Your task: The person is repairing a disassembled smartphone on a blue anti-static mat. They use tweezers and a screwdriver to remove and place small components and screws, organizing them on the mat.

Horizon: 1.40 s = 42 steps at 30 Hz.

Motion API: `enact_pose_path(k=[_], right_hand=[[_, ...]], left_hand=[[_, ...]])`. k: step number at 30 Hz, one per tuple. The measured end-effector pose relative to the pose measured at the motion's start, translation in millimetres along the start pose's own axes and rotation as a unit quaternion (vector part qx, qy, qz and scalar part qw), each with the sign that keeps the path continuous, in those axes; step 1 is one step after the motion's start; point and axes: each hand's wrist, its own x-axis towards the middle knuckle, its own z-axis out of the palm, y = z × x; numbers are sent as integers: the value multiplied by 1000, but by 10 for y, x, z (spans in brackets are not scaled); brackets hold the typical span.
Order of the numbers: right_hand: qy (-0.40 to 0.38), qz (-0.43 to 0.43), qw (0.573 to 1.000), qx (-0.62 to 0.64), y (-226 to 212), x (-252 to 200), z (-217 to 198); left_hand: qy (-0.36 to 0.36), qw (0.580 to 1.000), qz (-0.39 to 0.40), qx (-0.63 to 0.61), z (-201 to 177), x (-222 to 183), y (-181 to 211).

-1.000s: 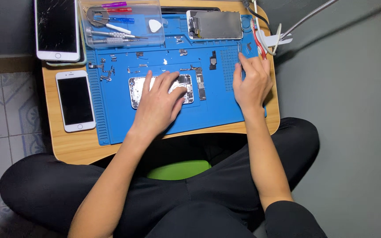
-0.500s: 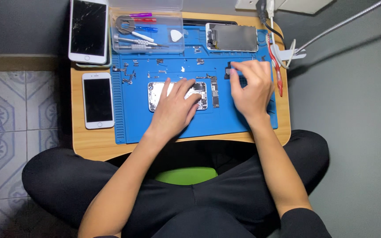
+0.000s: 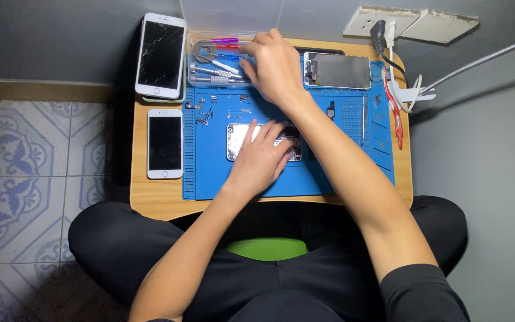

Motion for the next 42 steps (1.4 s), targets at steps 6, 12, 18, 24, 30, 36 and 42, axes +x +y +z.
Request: enact_pose_path(k=[6, 12, 18, 24, 30, 36, 42], right_hand=[[14, 18, 1000, 18, -68, 30, 111], [5, 104, 986, 127, -109, -150, -371], [140, 183, 922, 311, 60, -734, -899], [183, 212, 915, 289, 159, -1433, -1419], [218, 200, 935, 195, 308, -1956, -1257], [213, 227, 927, 209, 295, -2099, -1042], [189, 199, 957, 98, 287, -2220, -967]], left_hand=[[-30, 999, -15, 13, 2, 10, 4], [-23, 1000, -12, 9, 15, -10, 15], [-80, 996, -51, 6, 104, -37, -4], [-75, 996, -41, -10, 79, -37, -22], [-65, 997, -35, 1, 109, -23, -30], [-63, 997, -31, 7, 131, -20, -41], [-66, 997, -36, 10, 121, -22, -23]])
